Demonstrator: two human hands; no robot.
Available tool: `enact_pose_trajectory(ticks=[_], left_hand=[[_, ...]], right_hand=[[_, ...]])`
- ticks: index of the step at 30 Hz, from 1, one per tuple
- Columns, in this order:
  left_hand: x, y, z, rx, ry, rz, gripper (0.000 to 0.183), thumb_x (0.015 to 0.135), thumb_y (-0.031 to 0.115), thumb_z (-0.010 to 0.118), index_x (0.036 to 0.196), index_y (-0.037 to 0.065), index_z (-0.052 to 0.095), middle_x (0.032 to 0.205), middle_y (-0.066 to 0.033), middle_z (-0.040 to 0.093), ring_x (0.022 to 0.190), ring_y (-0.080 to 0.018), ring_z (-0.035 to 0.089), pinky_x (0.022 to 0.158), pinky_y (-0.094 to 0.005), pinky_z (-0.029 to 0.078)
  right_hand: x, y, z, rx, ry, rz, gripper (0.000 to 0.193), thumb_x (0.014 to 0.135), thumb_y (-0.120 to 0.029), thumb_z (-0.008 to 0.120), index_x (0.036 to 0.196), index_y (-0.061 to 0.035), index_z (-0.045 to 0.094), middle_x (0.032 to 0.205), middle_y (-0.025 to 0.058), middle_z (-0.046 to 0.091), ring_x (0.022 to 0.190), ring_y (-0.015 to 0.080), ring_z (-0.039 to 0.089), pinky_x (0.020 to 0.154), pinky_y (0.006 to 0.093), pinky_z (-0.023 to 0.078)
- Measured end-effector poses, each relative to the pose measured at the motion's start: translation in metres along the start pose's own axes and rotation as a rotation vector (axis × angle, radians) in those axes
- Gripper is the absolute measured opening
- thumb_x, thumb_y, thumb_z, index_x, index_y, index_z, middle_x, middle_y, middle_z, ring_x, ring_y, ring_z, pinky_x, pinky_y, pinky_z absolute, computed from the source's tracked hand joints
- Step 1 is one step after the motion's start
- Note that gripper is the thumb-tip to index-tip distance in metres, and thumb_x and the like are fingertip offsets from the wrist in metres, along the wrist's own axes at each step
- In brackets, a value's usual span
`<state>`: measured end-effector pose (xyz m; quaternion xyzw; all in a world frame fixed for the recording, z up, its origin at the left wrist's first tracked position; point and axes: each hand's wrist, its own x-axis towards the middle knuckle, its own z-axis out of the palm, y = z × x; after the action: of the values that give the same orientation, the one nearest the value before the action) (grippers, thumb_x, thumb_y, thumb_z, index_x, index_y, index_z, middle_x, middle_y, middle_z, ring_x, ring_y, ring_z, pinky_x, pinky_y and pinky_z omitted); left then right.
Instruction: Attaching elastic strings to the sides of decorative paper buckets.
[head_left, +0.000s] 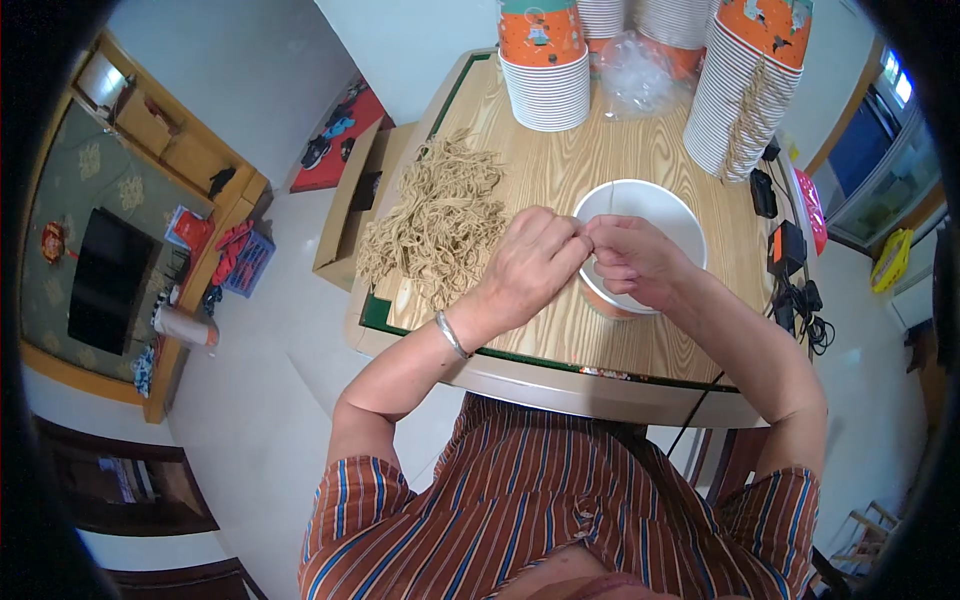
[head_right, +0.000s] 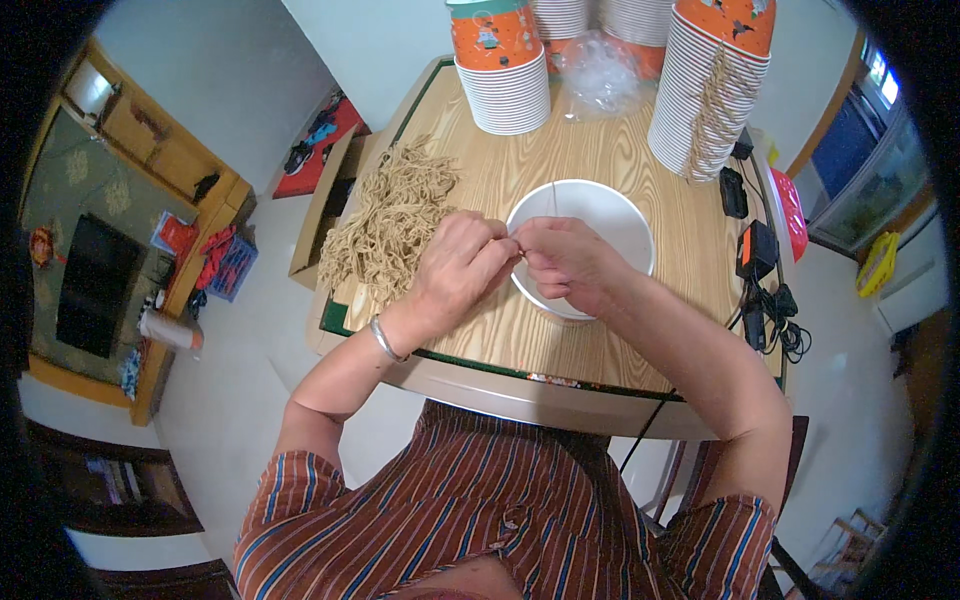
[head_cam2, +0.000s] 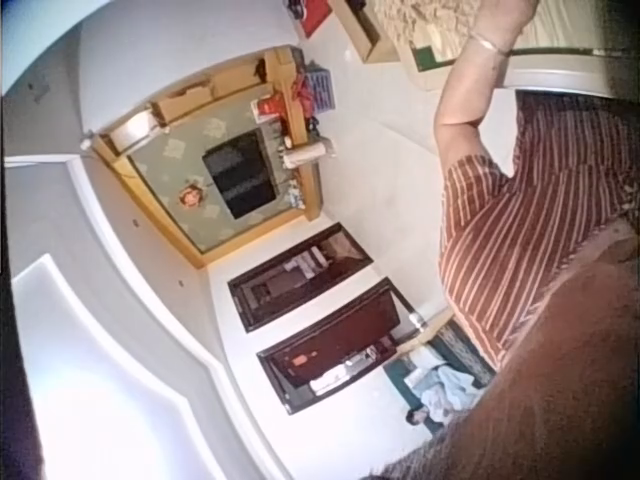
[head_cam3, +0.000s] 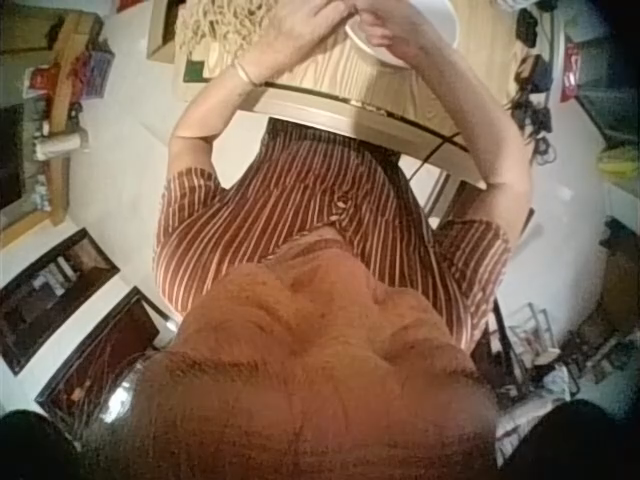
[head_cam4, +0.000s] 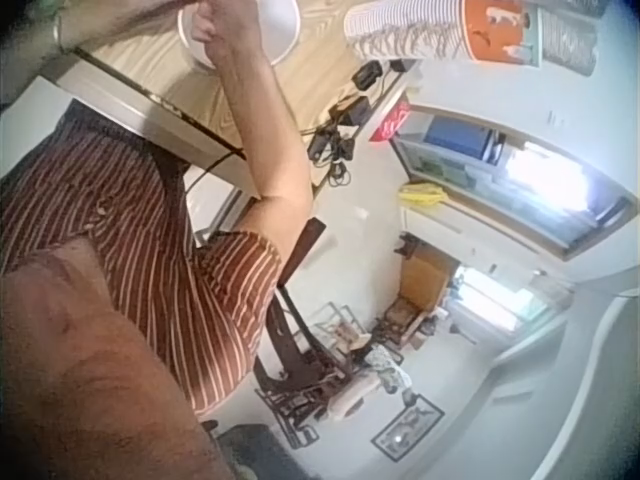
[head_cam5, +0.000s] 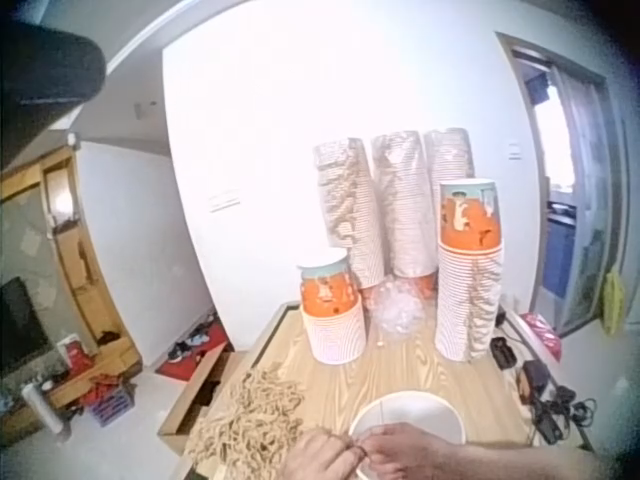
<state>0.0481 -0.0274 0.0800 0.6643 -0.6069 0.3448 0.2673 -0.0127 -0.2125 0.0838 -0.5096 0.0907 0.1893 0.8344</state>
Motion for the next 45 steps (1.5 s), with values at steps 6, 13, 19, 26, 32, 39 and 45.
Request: enact_pose_trajectory(ticks=[6,13,19,26,32,39,45], left_hand=[[-0.001,0.000,0.004,-0.077,0.033,-0.069,0.022,0.073,0.004,0.071,0.091,0.001,0.058,0.088,-0.0102,0.058,0.079,-0.0266,0.058,0.073,-0.0378,0.047],[-0.011,0.004,0.011,-0.082,0.075,-0.182,0.025,0.073,0.000,0.075,0.092,0.003,0.060,0.088,-0.0117,0.062,0.081,-0.0292,0.062,0.070,-0.0387,0.049],[-0.012,0.006,0.014,-0.081,0.100,-0.210,0.021,0.074,0.000,0.072,0.091,0.002,0.060,0.089,-0.0108,0.062,0.081,-0.0283,0.062,0.070,-0.0376,0.049],[-0.018,0.017,0.019,-0.185,0.148,-0.332,0.019,0.077,-0.004,0.072,0.092,0.001,0.062,0.095,-0.0129,0.065,0.080,-0.0277,0.063,0.070,-0.0352,0.050],[-0.032,0.027,0.029,-0.393,0.262,-0.597,0.017,0.079,-0.004,0.072,0.093,0.004,0.067,0.098,-0.0086,0.062,0.085,-0.0194,0.061,0.073,-0.0285,0.049],[-0.039,0.020,0.027,-0.667,0.234,-0.887,0.011,0.081,-0.003,0.071,0.090,0.003,0.070,0.089,-0.0031,0.056,0.080,-0.0113,0.055,0.071,-0.0232,0.046],[-0.036,0.021,0.023,-0.862,0.223,-1.041,0.009,0.083,-0.001,0.072,0.091,0.004,0.071,0.086,0.0014,0.053,0.078,-0.0064,0.050,0.072,-0.0198,0.043]], right_hand=[[0.003,0.000,0.000,0.019,0.044,0.010,0.006,0.090,-0.011,0.059,0.088,-0.0082,0.055,0.059,-0.0064,0.039,0.041,0.0023,0.033,0.034,0.0194,0.024],[0.001,-0.001,0.002,0.012,0.038,0.002,0.006,0.089,-0.012,0.061,0.088,-0.0080,0.056,0.059,-0.0069,0.039,0.041,0.0019,0.032,0.035,0.0198,0.023],[0.002,-0.001,0.001,-0.005,0.039,-0.006,0.007,0.087,-0.013,0.062,0.088,-0.0070,0.058,0.057,-0.0081,0.038,0.043,0.0026,0.032,0.037,0.0223,0.023],[-0.001,-0.001,-0.004,-0.047,0.074,-0.036,0.012,0.086,-0.017,0.065,0.089,-0.0074,0.059,0.058,-0.0078,0.036,0.043,0.0040,0.029,0.038,0.0244,0.022],[-0.005,-0.001,0.000,-0.094,0.126,0.027,0.007,0.091,-0.013,0.061,0.092,-0.0066,0.059,0.059,-0.0084,0.035,0.044,0.0017,0.028,0.038,0.0217,0.021],[-0.004,-0.007,0.005,-0.149,0.159,0.121,0.010,0.094,-0.016,0.057,0.095,-0.0066,0.060,0.057,-0.0088,0.031,0.043,0.0027,0.025,0.039,0.0233,0.019],[-0.006,-0.012,0.013,-0.292,0.187,0.055,0.014,0.095,-0.017,0.056,0.100,-0.0048,0.060,0.058,-0.0084,0.033,0.044,0.0030,0.025,0.039,0.0239,0.019]])
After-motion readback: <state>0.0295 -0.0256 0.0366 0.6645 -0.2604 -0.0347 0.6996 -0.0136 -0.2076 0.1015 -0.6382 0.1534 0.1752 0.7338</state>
